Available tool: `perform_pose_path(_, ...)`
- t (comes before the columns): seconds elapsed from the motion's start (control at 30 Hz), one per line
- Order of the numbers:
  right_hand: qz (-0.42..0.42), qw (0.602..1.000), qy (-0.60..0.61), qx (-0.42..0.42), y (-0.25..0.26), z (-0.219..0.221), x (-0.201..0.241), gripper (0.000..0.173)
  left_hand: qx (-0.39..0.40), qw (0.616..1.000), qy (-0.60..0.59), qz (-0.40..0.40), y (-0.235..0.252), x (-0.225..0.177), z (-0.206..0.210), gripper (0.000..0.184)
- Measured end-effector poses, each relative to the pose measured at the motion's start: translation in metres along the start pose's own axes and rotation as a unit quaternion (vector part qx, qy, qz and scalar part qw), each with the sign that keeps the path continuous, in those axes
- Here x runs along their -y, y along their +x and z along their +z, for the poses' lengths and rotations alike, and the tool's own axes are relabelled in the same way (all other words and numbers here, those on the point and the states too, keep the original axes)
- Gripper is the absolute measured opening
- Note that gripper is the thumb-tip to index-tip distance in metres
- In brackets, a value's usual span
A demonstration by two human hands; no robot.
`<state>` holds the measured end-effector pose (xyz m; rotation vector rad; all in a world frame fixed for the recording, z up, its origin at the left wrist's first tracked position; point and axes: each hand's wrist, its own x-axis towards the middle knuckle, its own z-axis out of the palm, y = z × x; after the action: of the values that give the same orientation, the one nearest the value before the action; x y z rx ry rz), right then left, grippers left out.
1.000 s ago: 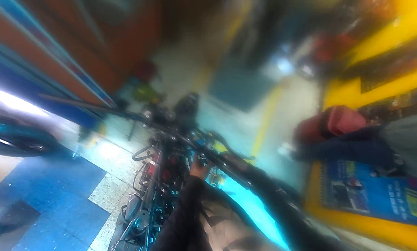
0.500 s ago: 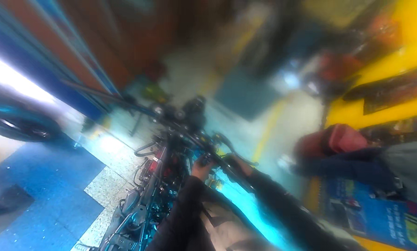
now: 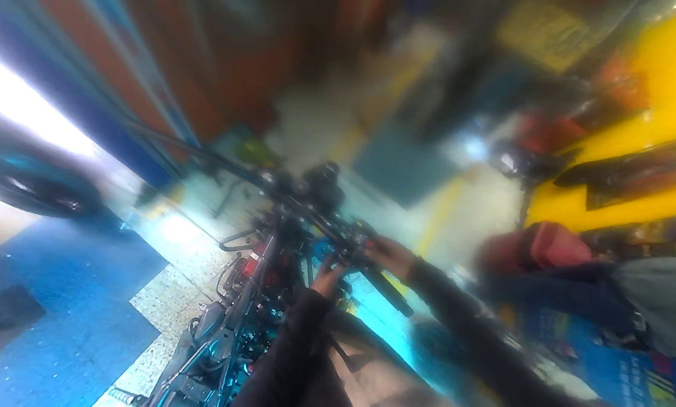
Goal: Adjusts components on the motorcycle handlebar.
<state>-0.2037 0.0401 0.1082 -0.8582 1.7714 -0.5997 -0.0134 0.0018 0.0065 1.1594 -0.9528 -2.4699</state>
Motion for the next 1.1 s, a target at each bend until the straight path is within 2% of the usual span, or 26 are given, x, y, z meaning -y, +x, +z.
perform_pose_path(0.1,0.033,0.995,0.051,-0.074,-0.007,0.011,-0.006,0.052,0.017,1.0,-0.006,-0.004,0.003,0.006,0.003,0.048)
perform_pose_path(0.13,0.018,0.996,0.051,-0.066,-0.009,0.014,-0.015,0.062,0.019,1.0,-0.001,0.004,0.005,0.008,0.001,0.049)
perform_pose_path(0.2,-0.019,0.999,0.012,-0.041,-0.018,0.024,-0.029,0.097,0.016,1.0,0.018,0.016,0.006,0.007,-0.005,0.051)
perform_pose_path(0.23,-0.026,0.998,-0.024,-0.042,-0.023,0.03,-0.032,0.107,0.014,1.0,0.024,0.015,0.004,0.007,-0.006,0.05)
perform_pose_path(0.37,-0.033,0.995,-0.082,-0.037,-0.024,0.028,-0.038,0.102,0.031,0.999,-0.004,0.029,0.014,0.012,-0.011,0.049)
perform_pose_path(0.57,-0.025,0.994,-0.104,0.028,-0.027,0.013,-0.038,0.126,0.017,1.0,0.012,0.018,0.013,0.003,-0.011,0.051)
perform_pose_path(0.67,-0.016,0.991,-0.13,0.028,-0.026,0.014,-0.036,0.135,0.012,0.999,0.02,0.025,0.016,0.004,-0.012,0.049)
perform_pose_path(0.73,-0.004,0.99,-0.141,-0.004,-0.028,0.018,-0.033,0.133,-0.001,0.999,0.025,0.027,0.016,0.005,-0.009,0.049)
perform_pose_path(0.77,-0.003,0.991,-0.132,-0.034,-0.029,0.02,-0.03,0.125,-0.008,0.999,0.029,0.026,0.014,0.004,-0.007,0.049)
perform_pose_path(0.87,-0.016,0.992,-0.069,-0.106,-0.026,0.026,-0.027,0.08,-0.016,0.999,0.031,0.024,0.01,-0.002,0.001,0.047)
perform_pose_path(0.93,-0.02,0.988,-0.062,-0.142,-0.022,0.032,-0.031,0.066,-0.018,0.999,0.024,0.023,0.011,-0.001,0.003,0.048)
perform_pose_path(1.0,-0.035,0.983,-0.077,-0.166,-0.018,0.039,-0.043,0.062,-0.013,0.999,0.02,0.028,0.014,0.003,0.001,0.048)
perform_pose_path(1.1,-0.064,0.975,-0.119,-0.174,-0.023,0.044,-0.049,0.071,-0.006,1.0,0.013,0.023,0.012,0.001,-0.002,0.047)
